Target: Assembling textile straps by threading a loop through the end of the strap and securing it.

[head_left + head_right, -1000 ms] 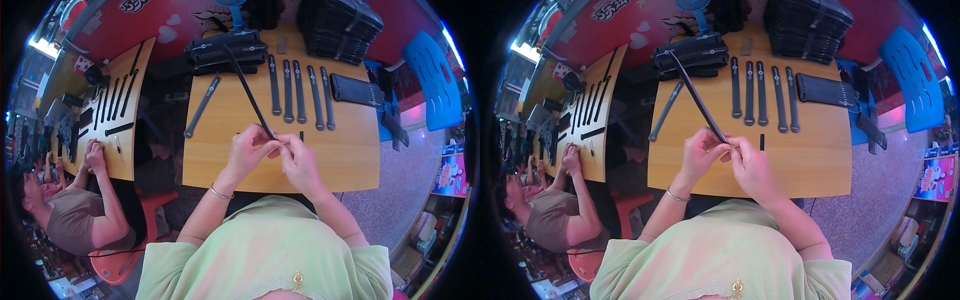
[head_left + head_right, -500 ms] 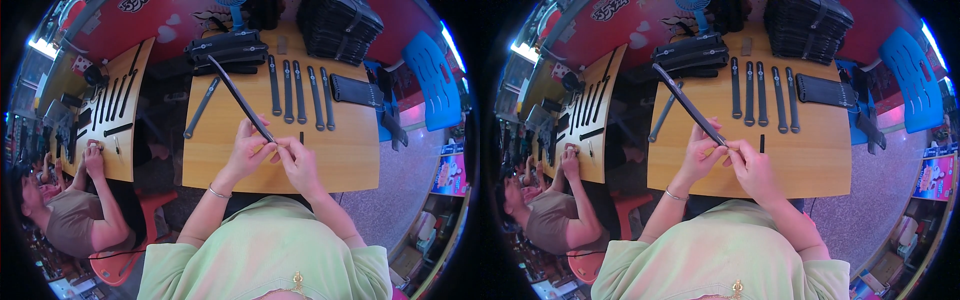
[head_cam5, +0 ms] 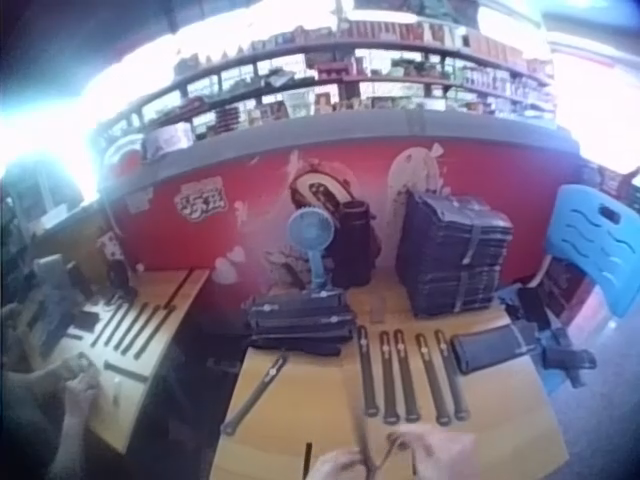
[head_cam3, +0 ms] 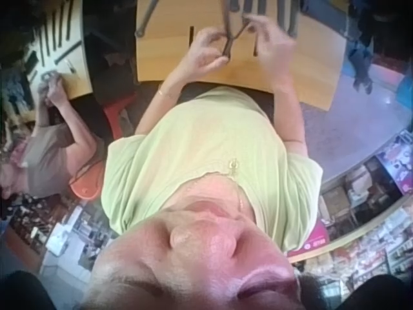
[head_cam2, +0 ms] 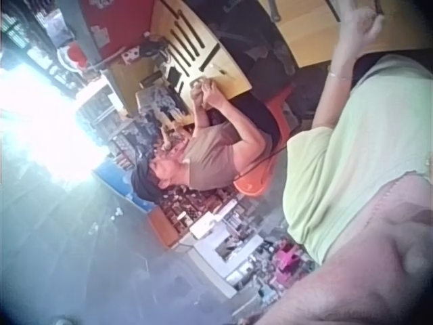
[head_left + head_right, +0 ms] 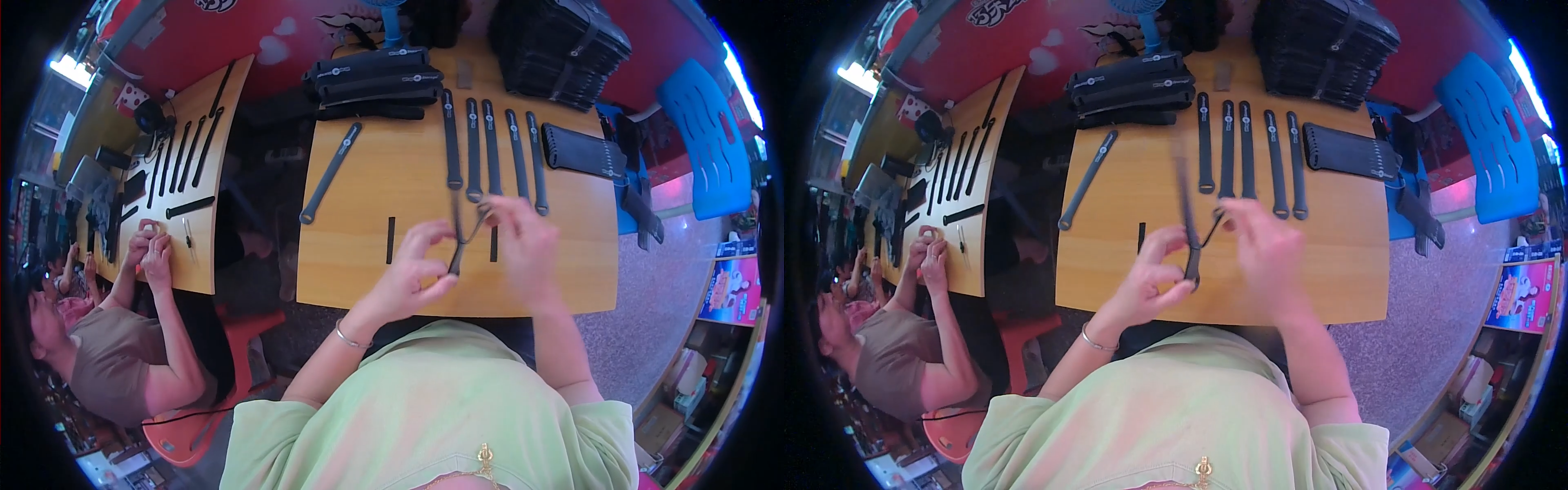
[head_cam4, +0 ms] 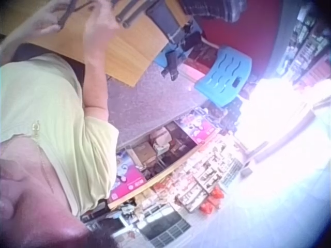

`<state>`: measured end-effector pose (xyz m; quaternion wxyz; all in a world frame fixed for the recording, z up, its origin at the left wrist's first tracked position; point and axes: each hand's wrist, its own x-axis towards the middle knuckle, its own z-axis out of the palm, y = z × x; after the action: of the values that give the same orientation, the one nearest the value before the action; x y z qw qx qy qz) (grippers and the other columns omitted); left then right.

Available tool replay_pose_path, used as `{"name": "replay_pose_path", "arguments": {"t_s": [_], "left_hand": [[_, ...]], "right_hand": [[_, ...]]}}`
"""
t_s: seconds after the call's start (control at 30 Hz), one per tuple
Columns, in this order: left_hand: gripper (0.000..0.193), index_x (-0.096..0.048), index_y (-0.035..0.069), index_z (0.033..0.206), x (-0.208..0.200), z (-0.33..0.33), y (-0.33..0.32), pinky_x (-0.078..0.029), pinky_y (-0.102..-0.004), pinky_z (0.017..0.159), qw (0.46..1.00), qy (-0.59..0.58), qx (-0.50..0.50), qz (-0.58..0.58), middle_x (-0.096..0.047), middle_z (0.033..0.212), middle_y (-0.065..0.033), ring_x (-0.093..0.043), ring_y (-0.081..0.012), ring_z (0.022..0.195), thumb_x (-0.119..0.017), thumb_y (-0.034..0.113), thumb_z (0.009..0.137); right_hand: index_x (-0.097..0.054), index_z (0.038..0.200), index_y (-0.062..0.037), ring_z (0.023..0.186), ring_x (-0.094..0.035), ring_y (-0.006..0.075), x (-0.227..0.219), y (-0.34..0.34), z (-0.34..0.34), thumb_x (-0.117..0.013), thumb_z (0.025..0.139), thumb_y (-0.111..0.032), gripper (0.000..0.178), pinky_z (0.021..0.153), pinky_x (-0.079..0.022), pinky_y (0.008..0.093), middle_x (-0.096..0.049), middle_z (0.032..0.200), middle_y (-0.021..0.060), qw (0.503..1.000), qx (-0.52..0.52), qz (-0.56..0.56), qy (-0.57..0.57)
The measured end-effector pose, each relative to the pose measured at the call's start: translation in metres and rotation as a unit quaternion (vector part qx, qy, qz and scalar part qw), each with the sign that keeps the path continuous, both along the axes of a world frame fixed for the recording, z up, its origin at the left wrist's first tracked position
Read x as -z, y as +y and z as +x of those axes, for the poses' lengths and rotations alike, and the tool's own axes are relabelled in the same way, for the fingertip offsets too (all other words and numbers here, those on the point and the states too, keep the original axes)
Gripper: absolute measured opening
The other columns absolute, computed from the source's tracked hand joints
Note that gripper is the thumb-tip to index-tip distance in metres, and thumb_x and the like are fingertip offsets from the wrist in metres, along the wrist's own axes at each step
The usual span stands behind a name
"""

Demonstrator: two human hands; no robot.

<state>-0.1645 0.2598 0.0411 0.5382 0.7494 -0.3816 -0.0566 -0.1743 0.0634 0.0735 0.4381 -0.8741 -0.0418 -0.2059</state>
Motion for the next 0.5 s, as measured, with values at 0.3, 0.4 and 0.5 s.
{"name": "replay_pose_path", "arguments": {"t_s": [0.3,0.4,0.5], "left_hand": [[0.022,-0.049,-0.001,0.107,0.017,-0.001,-0.001,-0.047,-0.0296,0.089,0.972,0.171,-0.12,-0.111,-0.048,0.116,-0.0132,-0.053,-0.0192,0.109,-0.054,0.001,0.086],[0.024,-0.046,0.001,0.113,-0.002,0.004,-0.01,-0.048,-0.0279,0.082,0.901,0.335,-0.152,-0.229,-0.051,0.11,-0.011,-0.057,-0.0181,0.1,-0.045,-0.003,0.089],[0.023,-0.046,0.002,0.115,-0.01,0.006,-0.009,-0.045,-0.0223,0.062,0.89,0.367,-0.15,-0.225,-0.056,0.095,-0.0076,-0.057,-0.0129,0.075,-0.039,0.002,0.093]], "right_hand": [[-0.064,0.1,-0.0124,0.063,-0.064,0.018,-0.024,-0.002,-0.014,-0.061,0.076,-0.005,0.025,0.051,-0.048,0.0292,-0.066,0.077,0.0043,0.968,-0.132,-0.203,-0.065],[-0.064,0.101,-0.0126,0.06,-0.063,0.0183,-0.022,0.008,-0.023,-0.061,0.077,-0.008,0.025,0.049,-0.047,0.0296,-0.065,0.074,0.0039,0.961,-0.152,-0.225,-0.056],[-0.064,0.102,-0.0128,0.058,-0.062,0.0185,-0.018,0.01,-0.028,-0.062,0.078,-0.011,0.024,0.048,-0.046,0.0295,-0.064,0.071,0.0037,0.966,-0.15,-0.205,-0.042]]}}
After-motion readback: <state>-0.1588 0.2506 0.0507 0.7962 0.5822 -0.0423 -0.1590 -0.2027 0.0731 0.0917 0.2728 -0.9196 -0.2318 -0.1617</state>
